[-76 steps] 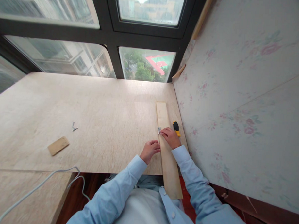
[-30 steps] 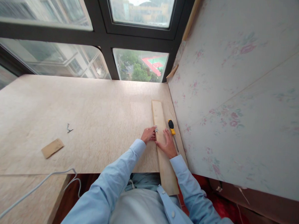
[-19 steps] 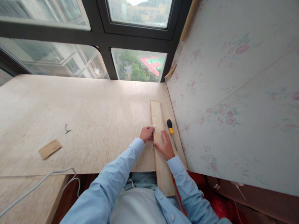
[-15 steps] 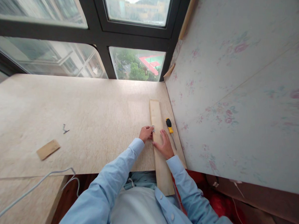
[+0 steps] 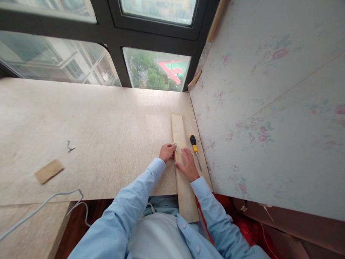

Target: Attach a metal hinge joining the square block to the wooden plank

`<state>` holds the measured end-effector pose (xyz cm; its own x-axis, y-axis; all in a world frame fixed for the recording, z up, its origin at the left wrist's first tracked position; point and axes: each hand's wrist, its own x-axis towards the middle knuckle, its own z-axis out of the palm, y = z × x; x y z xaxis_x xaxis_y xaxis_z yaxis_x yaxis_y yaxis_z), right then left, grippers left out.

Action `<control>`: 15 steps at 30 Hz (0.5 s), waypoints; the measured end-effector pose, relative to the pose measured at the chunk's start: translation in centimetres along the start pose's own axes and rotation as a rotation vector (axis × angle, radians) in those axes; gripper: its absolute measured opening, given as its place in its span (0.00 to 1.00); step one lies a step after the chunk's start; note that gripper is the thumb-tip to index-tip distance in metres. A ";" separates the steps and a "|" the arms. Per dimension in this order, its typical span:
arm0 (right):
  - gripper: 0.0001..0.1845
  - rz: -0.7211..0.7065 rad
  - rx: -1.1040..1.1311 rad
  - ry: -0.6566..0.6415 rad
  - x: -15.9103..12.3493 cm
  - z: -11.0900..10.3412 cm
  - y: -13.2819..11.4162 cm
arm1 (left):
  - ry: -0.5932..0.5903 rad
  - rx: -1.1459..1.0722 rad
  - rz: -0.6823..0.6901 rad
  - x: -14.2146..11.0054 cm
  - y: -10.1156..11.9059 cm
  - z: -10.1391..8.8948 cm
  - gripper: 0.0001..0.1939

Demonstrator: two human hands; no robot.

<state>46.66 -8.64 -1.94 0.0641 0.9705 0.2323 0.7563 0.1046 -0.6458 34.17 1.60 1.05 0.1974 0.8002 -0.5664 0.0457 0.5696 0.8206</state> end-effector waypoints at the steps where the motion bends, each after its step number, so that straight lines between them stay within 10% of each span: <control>1: 0.39 0.003 0.000 -0.005 0.0 -0.1 0.0 | 0.002 0.003 0.001 0.0 0.0 0.0 0.11; 15: 0.33 -0.022 -0.084 -0.034 0.5 0.2 -0.2 | 0.057 0.063 0.052 0.4 -0.6 0.1 0.11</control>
<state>46.41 -8.12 -1.89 0.0260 0.9752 0.2198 0.8092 0.1085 -0.5775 34.30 1.55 0.30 0.1449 0.8388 -0.5248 0.0988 0.5155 0.8512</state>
